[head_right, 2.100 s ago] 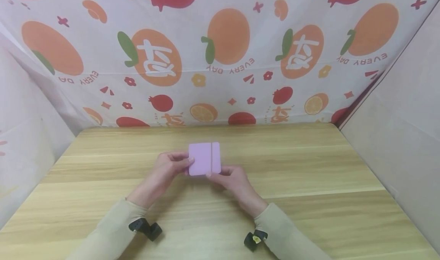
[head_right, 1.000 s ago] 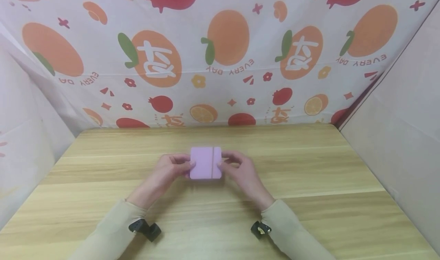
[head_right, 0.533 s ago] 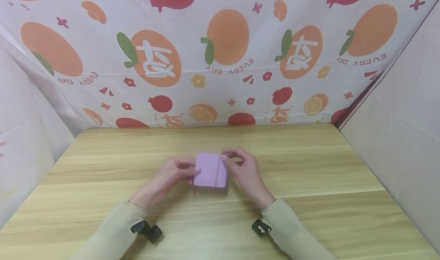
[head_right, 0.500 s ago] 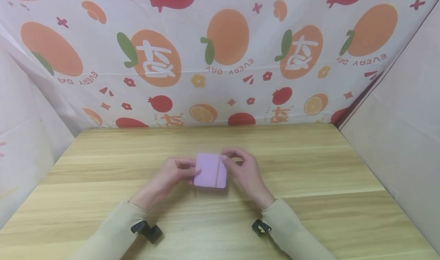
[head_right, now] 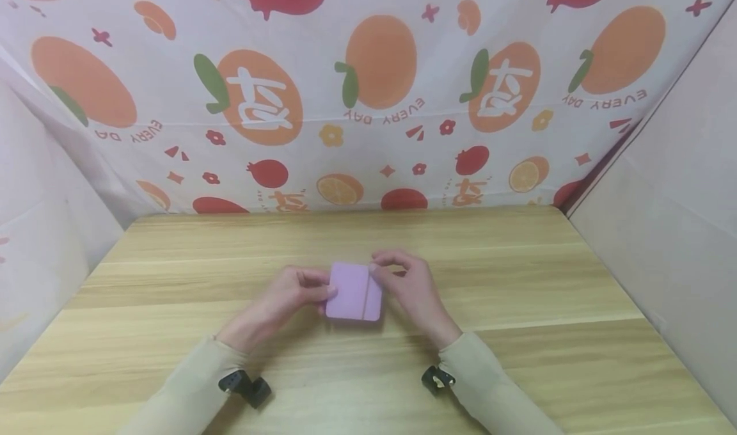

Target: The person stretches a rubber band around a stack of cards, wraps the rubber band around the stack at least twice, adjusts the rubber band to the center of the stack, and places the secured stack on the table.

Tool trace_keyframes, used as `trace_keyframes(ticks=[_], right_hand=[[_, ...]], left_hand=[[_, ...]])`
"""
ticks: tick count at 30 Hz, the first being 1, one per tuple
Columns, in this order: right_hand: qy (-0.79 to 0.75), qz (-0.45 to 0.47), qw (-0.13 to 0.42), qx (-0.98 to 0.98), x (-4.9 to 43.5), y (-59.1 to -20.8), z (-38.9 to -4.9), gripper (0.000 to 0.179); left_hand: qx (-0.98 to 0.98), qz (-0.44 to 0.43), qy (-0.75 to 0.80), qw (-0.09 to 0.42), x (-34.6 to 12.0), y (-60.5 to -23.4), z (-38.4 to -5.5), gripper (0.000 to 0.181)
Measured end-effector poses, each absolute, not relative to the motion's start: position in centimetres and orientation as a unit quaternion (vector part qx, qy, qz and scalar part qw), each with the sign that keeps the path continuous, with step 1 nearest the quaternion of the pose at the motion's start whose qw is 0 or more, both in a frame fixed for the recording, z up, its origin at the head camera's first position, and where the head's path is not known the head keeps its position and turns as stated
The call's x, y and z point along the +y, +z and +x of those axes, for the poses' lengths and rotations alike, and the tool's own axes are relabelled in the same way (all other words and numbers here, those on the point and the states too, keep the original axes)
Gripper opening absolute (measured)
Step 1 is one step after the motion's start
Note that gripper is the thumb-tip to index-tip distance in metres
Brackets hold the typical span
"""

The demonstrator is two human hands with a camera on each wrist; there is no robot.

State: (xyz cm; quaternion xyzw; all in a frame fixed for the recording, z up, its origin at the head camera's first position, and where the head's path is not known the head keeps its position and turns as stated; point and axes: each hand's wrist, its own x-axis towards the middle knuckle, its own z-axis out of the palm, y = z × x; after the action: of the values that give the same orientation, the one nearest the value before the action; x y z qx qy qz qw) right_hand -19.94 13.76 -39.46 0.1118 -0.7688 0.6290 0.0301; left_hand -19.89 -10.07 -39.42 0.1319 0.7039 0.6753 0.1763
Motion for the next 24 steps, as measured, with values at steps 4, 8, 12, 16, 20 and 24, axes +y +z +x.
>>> trace_keyframes(ticks=[4, 8, 12, 16, 20, 24], right_hand=[[0.622, 0.117, 0.016, -0.774, 13.59, -39.5, -19.91, 0.018], [0.62, 0.124, 0.002, -0.775, 13.38, -39.47, -19.77, 0.018], [0.622, 0.118, 0.0, -0.774, 13.37, -39.47, -19.75, 0.02], [0.621, 0.119, -0.001, -0.774, 13.42, -39.44, -19.75, 0.022], [0.625, 0.121, -0.001, -0.771, 13.46, -39.37, -19.74, 0.025], [0.625, 0.116, -0.004, -0.772, 13.54, -39.24, -19.71, 0.028]], left_hand=[[0.709, 0.134, 0.668, 0.18, -9.94, -39.35, -19.64, 0.021], [0.716, 0.137, 0.66, 0.182, -9.52, -39.48, -19.43, 0.019], [0.714, 0.13, 0.664, 0.179, -9.24, -39.76, -19.48, 0.017], [0.713, 0.123, 0.667, 0.179, -9.2, -39.86, -19.52, 0.018], [0.715, 0.116, 0.667, 0.175, -9.25, -39.82, -19.53, 0.02], [0.716, 0.106, 0.668, 0.171, -9.32, -39.7, -19.55, 0.021]])
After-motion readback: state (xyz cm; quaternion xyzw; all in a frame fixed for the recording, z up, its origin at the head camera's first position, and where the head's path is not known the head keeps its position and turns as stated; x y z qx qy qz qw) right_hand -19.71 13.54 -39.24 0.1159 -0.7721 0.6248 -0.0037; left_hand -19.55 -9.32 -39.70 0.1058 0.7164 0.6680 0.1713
